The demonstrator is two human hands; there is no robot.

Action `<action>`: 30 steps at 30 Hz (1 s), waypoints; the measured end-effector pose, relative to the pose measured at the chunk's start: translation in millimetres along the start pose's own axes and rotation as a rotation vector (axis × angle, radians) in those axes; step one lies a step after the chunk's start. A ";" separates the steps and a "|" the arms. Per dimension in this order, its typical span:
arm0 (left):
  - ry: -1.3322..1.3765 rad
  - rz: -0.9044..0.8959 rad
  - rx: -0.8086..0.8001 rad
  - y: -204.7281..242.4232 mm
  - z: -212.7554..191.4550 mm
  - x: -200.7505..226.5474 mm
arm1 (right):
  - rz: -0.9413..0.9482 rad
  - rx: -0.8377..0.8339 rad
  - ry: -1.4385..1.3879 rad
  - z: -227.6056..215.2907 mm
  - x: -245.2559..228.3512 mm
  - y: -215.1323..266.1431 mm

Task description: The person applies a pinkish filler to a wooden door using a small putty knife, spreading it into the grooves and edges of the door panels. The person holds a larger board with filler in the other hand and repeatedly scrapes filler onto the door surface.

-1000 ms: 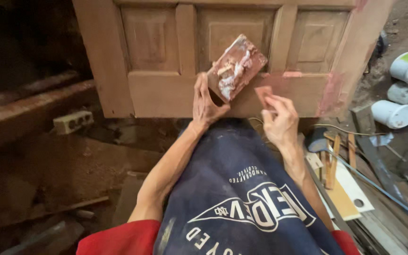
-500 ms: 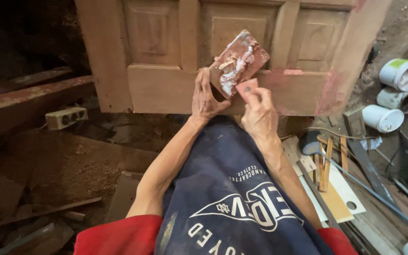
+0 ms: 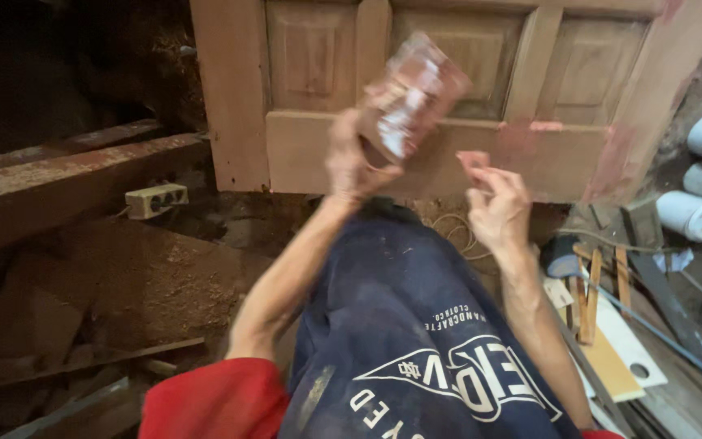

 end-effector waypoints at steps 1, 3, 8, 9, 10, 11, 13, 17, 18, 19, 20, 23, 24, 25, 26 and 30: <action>-0.035 0.009 0.021 -4.8 -21.4 -7.7 | -0.039 0.040 -0.015 8.2 -8.0 4.3; -0.094 0.029 0.081 -16.0 -61.5 -25.0 | -0.052 0.012 -0.085 33.2 -34.6 13.9; -0.295 0.057 0.318 -44.6 -116.5 -75.7 | -0.068 0.173 -0.229 97.0 -114.6 10.6; -0.334 -0.004 0.327 -45.1 -120.2 -84.7 | -0.064 0.221 -0.225 106.9 -126.0 7.0; -0.324 -0.001 0.308 -45.5 -121.8 -92.1 | -0.061 0.270 -0.222 114.6 -133.7 3.0; -0.313 -0.001 0.287 -43.9 -123.1 -98.6 | -0.076 0.292 -0.199 121.3 -139.3 -0.4; -0.292 0.017 0.255 -43.0 -127.1 -107.9 | -0.104 0.334 -0.154 131.2 -148.1 -7.5; -0.281 0.047 0.209 -53.0 -139.2 -118.4 | -0.025 0.213 -0.072 138.3 -157.8 -12.4; -0.288 0.045 0.198 -56.6 -141.3 -119.5 | -0.050 0.238 -0.007 135.4 -160.6 -11.3; -0.292 0.055 0.195 -58.5 -142.6 -119.5 | -0.077 0.259 0.059 131.3 -163.4 -10.0; -0.295 0.065 0.192 -60.0 -143.5 -118.9 | -0.002 0.139 0.010 128.2 -162.9 -9.7; -0.326 0.087 0.197 -66.3 -143.9 -115.1 | 0.118 -0.011 -0.094 113.0 -164.6 -17.5; -0.340 0.090 0.199 -67.8 -144.6 -114.3 | 0.091 0.069 -0.093 106.9 -166.7 -22.6; -0.327 0.090 0.192 -69.3 -144.2 -114.5 | 0.063 0.152 -0.091 102.2 -168.5 -27.7; -0.315 0.090 0.186 -69.9 -143.5 -114.9 | 0.063 0.112 -0.103 102.9 -171.4 -33.9; -0.305 0.113 0.154 -70.6 -143.3 -114.3 | 0.114 -0.094 -0.072 104.8 -177.6 -42.5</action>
Point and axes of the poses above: each hand's wrist, its own y-axis away from the middle knuckle, its own z-axis out of the palm, x = y × z, the point moved 2 cm from there along -y, towards the middle knuckle, and after that the axes turned 14 degrees about y, right-handed, at the moved point
